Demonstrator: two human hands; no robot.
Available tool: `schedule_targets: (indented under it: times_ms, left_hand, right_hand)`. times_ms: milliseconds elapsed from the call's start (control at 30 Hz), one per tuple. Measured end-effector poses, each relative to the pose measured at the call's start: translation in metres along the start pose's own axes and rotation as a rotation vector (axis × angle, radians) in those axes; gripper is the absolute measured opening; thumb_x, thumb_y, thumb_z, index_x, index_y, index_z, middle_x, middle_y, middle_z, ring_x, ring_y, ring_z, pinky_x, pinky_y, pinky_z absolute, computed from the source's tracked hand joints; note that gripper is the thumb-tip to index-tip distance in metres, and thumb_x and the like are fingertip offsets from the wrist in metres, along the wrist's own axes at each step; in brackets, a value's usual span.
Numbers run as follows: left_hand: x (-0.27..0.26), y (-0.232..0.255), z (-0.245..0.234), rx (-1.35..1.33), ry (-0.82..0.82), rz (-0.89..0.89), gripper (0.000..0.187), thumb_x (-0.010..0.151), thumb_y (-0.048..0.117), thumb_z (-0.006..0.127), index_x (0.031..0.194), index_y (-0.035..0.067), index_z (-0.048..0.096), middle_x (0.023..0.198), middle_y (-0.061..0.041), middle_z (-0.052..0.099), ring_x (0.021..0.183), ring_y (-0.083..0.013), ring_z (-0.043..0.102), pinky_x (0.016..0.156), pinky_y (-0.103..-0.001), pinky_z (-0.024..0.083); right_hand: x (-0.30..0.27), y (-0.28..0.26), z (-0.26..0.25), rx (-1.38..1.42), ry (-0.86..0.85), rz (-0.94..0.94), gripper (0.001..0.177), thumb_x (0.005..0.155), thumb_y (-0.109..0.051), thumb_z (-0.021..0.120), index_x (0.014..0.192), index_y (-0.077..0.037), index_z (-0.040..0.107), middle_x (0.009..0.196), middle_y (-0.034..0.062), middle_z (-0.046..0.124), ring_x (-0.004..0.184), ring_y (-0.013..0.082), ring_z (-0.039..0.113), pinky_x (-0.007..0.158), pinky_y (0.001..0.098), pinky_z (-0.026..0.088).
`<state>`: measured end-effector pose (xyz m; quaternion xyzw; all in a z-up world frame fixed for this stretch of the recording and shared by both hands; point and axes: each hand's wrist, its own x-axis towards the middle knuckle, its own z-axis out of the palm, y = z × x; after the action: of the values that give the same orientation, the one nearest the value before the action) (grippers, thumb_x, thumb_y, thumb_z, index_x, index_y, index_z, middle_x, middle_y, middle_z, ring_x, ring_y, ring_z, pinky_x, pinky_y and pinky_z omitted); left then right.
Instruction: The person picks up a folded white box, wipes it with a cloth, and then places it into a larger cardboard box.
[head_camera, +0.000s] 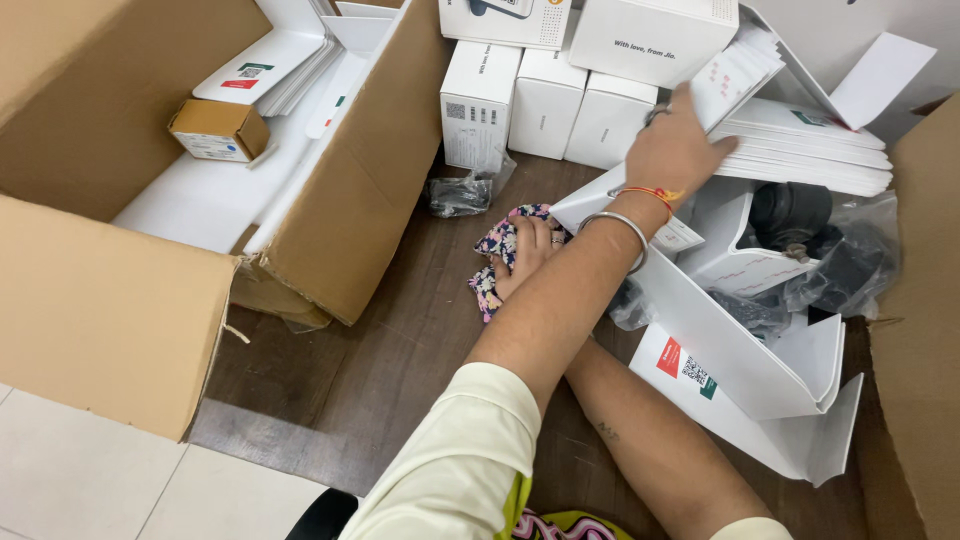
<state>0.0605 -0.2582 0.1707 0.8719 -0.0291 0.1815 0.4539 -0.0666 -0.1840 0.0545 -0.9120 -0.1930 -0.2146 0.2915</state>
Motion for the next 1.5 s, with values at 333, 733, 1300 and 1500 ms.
schedule_targets:
  times_ms: [333,733,1300,1500]
  left_hand:
    - [0.012,-0.034,0.026,0.064,0.095,0.087,0.018,0.091,0.016,0.060,0.101,0.001,0.061,0.084,-0.025,0.073,0.081,-0.0436,0.073,0.074,-0.052,0.059]
    - [0.025,-0.007,-0.086,0.291,0.195,0.421,0.011,0.088,0.017,0.064,0.092,0.008,0.068,0.082,-0.020,0.073,0.079,-0.0424,0.071,0.072,-0.054,0.056]
    - [-0.023,-0.051,-0.147,-0.298,0.279,-0.193,0.042,0.098,0.027,0.062,0.139,0.016,0.061,0.074,-0.024,0.074,0.064,-0.0339,0.075,0.068,-0.044,0.057]
    - [-0.036,-0.019,-0.054,0.107,0.362,0.644,0.086,0.090,0.000,0.054,0.161,0.028,0.015,0.168,-0.022,0.025,0.109,-0.0426,0.068,0.087,-0.045,0.060]
  right_hand:
    - [-0.003,0.002,0.003,0.026,0.007,-0.014,0.061,0.080,-0.020,0.081,0.133,-0.006,0.055,0.137,0.0150,0.054,0.129,0.0391,0.047,0.110,0.0528,0.036]
    - [-0.002,0.015,0.013,-0.001,-0.112,0.012,0.064,0.079,-0.020,0.081,0.134,-0.006,0.051,0.137,0.0181,0.051,0.130,0.0408,0.044,0.107,0.0533,0.033]
    - [-0.002,0.018,0.017,0.038,-0.048,0.007,0.063,0.077,-0.022,0.079,0.132,-0.008,0.053,0.131,0.0176,0.053,0.125,0.0408,0.046,0.100,0.0543,0.036]
    - [0.000,0.033,0.027,0.286,0.027,-0.137,0.066,0.084,-0.025,0.073,0.140,-0.004,0.048,0.137,0.0210,0.048,0.127,0.0373,0.046,0.110,0.0458,0.036]
